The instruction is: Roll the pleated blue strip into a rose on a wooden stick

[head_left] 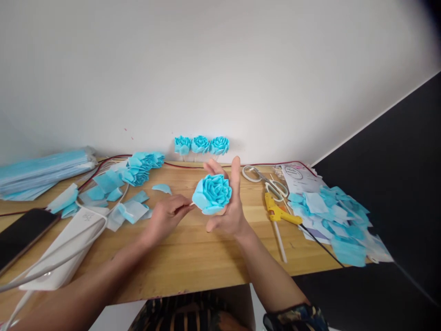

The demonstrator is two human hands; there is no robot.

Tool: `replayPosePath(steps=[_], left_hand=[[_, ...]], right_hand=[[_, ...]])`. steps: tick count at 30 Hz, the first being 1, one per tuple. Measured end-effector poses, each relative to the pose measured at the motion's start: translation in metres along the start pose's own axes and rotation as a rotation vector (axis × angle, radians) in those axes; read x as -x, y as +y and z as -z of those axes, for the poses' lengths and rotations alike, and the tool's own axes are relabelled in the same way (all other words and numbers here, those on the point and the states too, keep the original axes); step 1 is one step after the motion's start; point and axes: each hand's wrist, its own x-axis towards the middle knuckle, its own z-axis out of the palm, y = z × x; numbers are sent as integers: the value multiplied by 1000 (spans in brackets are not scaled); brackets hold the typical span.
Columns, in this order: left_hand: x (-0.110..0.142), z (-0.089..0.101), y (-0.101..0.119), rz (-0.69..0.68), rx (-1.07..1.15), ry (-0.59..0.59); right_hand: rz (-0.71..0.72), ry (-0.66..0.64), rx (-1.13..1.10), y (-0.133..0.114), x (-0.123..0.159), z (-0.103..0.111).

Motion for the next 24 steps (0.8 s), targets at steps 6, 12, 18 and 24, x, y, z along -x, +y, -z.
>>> replayPosePath(steps=[6,12,18,24], left_hand=[[0,0,-6,-15,-103,13],[-1,-1,-10,2,-92,10],[2,-2,-8,47,-88,26],[-3,-2,-14,96,-28,45]], right_hand=[[-72,18,-53,-1,0,-9],[-16,58,-23,-2,2,-18],[-74,108,27,1,2,-16],[-131,168,-150,3,-7,-5]])
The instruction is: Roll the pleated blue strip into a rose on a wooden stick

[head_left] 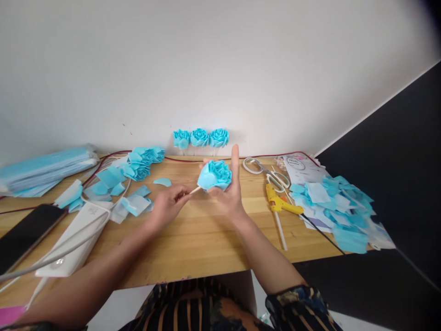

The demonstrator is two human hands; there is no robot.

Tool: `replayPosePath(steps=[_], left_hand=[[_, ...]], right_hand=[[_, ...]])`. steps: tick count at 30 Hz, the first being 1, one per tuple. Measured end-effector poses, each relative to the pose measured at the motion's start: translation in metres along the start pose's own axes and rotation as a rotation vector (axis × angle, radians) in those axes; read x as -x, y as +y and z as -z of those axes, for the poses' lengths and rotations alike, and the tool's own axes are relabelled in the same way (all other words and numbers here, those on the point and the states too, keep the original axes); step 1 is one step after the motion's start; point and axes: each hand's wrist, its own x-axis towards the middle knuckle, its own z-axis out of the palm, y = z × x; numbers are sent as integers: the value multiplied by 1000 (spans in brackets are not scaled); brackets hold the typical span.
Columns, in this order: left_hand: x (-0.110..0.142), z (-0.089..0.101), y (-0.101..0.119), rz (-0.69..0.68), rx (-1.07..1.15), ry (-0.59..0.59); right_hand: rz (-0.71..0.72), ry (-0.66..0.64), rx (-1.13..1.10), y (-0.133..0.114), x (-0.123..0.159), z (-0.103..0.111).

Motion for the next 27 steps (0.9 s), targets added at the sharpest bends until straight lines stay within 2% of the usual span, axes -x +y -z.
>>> replayPosePath(steps=[2,4,8,11,15,19,23,27], left_hand=[[-9,4,-1,19,39,43],[-21,10,0,22,84,98],[-48,16,-3,-9,195,133],[-65,10,-12,-28,215,129],[-78,-2,-26,-78,228,139],[-81,-13,-38,-110,260,123],[-75,-18,-43,-125,293,83],[-68,-18,-44,-127,328,51]], right_hand=[[35,-7,-44,0,-8,7],[34,62,-52,2,-17,17],[-89,198,20,19,-28,37],[-154,186,60,35,-29,45],[42,24,108,47,-31,47],[241,-89,260,46,-34,43],[352,-189,382,39,-40,32],[439,-255,400,35,-46,16]])
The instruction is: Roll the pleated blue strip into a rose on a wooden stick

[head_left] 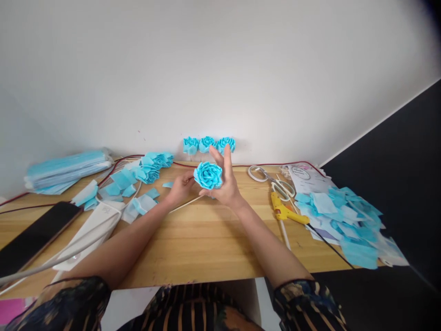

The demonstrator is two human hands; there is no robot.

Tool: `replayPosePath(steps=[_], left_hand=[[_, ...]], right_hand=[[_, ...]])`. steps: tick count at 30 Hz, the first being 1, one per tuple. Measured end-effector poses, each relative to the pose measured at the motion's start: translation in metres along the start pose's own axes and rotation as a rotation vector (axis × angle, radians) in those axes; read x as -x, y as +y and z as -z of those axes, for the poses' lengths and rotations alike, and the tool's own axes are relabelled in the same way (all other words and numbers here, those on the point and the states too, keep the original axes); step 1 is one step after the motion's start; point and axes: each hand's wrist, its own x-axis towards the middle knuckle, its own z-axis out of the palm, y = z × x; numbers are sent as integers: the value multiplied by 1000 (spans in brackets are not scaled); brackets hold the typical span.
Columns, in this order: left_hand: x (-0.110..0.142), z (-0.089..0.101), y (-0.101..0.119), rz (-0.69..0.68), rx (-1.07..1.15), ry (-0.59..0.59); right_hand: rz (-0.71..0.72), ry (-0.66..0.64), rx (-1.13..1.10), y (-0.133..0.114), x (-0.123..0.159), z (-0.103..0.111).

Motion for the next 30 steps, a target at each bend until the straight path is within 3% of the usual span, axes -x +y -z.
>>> replayPosePath(steps=[9,18,26,30], left_hand=[[2,3,0,39,47,-8],[8,-3,6,81,83,5],[8,-1,13,85,85,23],[9,0,13,94,62,46]], right_hand=[[-34,-19,23,-11,1,-17],[112,51,110,-17,8,-26],[19,45,120,-17,14,-27],[24,-29,57,-10,13,-24]])
